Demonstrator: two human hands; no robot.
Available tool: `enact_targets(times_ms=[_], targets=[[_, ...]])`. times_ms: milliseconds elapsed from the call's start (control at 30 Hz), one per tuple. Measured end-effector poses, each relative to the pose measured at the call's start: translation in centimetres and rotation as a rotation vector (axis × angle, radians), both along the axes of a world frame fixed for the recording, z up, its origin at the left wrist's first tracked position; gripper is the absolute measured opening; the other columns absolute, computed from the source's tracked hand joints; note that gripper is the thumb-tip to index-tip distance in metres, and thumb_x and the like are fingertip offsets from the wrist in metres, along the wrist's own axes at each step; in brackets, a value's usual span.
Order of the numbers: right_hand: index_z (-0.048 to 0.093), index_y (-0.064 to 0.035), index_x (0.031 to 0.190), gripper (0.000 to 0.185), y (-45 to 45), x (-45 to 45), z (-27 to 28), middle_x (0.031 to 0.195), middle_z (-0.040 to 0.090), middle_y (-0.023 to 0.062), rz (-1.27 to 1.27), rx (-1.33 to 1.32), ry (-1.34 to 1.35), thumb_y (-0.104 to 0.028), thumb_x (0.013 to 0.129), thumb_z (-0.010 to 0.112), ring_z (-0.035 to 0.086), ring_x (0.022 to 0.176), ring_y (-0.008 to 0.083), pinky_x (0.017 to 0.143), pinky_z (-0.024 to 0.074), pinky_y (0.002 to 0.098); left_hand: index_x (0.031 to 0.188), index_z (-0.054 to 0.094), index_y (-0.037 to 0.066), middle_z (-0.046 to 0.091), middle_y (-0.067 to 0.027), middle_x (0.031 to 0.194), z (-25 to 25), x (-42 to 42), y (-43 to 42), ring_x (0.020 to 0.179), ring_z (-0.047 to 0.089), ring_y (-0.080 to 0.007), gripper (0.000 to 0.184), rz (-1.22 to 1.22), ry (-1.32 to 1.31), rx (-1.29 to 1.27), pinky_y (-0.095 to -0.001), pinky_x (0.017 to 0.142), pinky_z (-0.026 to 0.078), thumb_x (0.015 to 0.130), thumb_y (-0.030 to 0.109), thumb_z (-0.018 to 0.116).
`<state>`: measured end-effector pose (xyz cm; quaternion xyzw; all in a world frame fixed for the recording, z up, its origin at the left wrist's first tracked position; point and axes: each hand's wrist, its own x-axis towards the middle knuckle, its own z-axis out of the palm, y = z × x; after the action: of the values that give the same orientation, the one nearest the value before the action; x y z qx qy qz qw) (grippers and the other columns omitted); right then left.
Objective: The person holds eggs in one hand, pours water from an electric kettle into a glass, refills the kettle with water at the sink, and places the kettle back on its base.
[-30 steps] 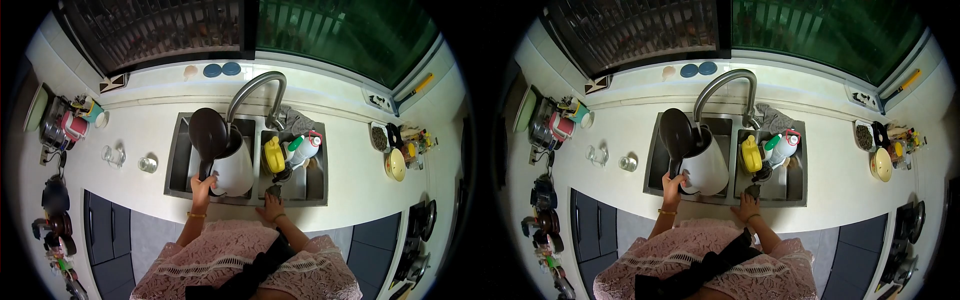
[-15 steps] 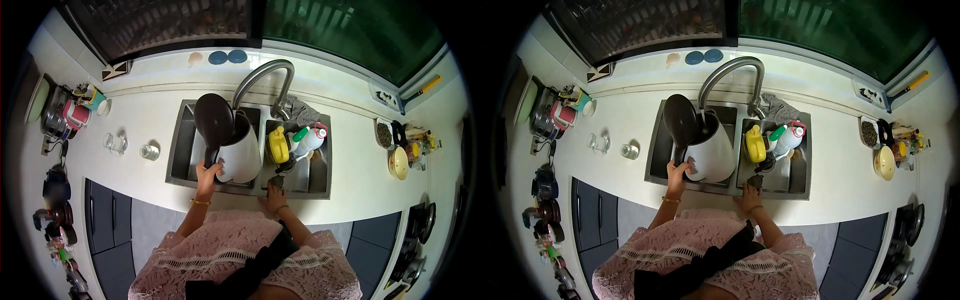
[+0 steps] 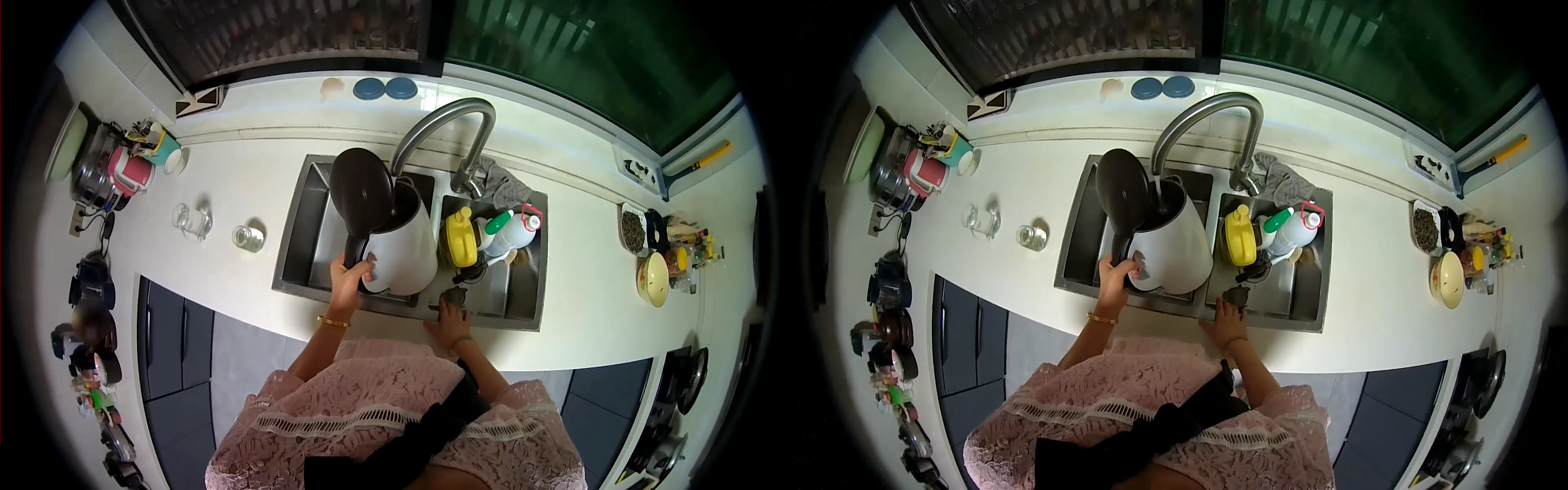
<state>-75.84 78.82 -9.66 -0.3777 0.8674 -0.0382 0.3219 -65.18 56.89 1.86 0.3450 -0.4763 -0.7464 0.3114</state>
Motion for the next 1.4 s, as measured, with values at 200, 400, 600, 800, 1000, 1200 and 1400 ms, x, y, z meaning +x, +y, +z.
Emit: enact_targets(times_ms=[200, 400, 600, 800, 1000, 1200, 1400], targets=[[0.018, -0.0069, 0.133, 0.078, -0.2, -0.1, 0.6, 0.135, 0.026, 0.0108, 0.021, 0.059, -0.018, -0.054, 0.077, 0.043, 0.023, 0.124, 0.0263, 0.102, 0.0097, 0.0462, 0.063, 0.053, -0.003, 0.051, -0.0057, 0.053, -0.1, 0.1, 0.0, 0.050, 0.047, -0.0122, 0.003, -0.006, -0.009, 0.037, -0.0230, 0.052, 0.037, 0.064, -0.001, 0.051], [0.018, -0.0080, 0.134, 0.079, 0.3, -0.1, -0.4, 0.133, 0.029, 0.0124, 0.012, 0.022, -0.012, -0.054, 0.076, 0.045, 0.025, 0.123, 0.0290, 0.100, 0.0112, 0.0482, 0.061, 0.053, -0.002, 0.051, -0.0063, 0.052, 0.0, 0.1, -0.1, 0.050, 0.048, -0.0127, 0.005, -0.007, -0.023, 0.061, -0.0230, 0.052, 0.038, 0.065, 0.000, 0.051], [0.019, -0.0087, 0.133, 0.077, 0.4, 0.0, -0.9, 0.132, 0.030, 0.0125, 0.027, 0.002, 0.009, -0.053, 0.076, 0.045, 0.026, 0.122, 0.0289, 0.100, 0.0117, 0.0488, 0.064, 0.053, -0.003, 0.049, -0.0042, 0.054, -0.5, 0.4, -0.1, 0.048, 0.044, -0.0098, 0.002, -0.026, 0.013, 0.046, -0.0221, 0.048, 0.035, 0.066, -0.002, 0.051], [0.022, -0.0078, 0.132, 0.076, 0.5, 0.0, -1.0, 0.132, 0.030, 0.0130, 0.012, -0.019, 0.003, -0.053, 0.076, 0.045, 0.026, 0.122, 0.0289, 0.100, 0.0113, 0.0495, 0.065, 0.055, -0.006, 0.052, -0.0067, 0.055, -1.2, 0.5, -0.3, 0.048, 0.047, -0.0110, 0.008, -0.026, 0.003, 0.073, -0.0218, 0.048, 0.037, 0.068, 0.000, 0.050], [0.023, -0.0087, 0.132, 0.074, 0.3, 0.1, -0.3, 0.131, 0.031, 0.0130, -0.014, -0.030, -0.006, -0.053, 0.077, 0.045, 0.026, 0.122, 0.0299, 0.100, 0.0098, 0.0496, 0.061, 0.054, -0.004, 0.050, -0.0051, 0.053, -0.5, 0.2, -0.2, 0.047, 0.045, -0.0102, 0.006, -0.035, -0.026, 0.063, -0.0225, 0.048, 0.037, 0.067, -0.002, 0.052], [0.025, -0.0075, 0.131, 0.074, 0.1, 0.2, -0.2, 0.131, 0.032, 0.0129, -0.026, -0.034, 0.007, -0.052, 0.076, 0.047, 0.027, 0.122, 0.0287, 0.100, 0.0116, 0.0498, 0.061, 0.054, -0.004, 0.050, -0.0052, 0.053, -0.6, 0.4, -0.2, 0.047, 0.045, -0.0102, 0.006, -0.051, 0.031, 0.037, -0.0223, 0.049, 0.038, 0.067, -0.001, 0.052], [0.023, -0.0081, 0.132, 0.074, 0.1, 0.1, 0.0, 0.132, 0.029, 0.0136, -0.022, -0.020, -0.027, -0.053, 0.077, 0.043, 0.025, 0.122, 0.0310, 0.100, 0.0087, 0.0492, 0.059, 0.053, -0.003, 0.050, -0.0049, 0.052, -0.5, 0.3, -0.1, 0.047, 0.045, -0.0108, 0.009, -0.046, 0.011, 0.039, -0.0226, 0.050, 0.038, 0.067, -0.001, 0.052]])
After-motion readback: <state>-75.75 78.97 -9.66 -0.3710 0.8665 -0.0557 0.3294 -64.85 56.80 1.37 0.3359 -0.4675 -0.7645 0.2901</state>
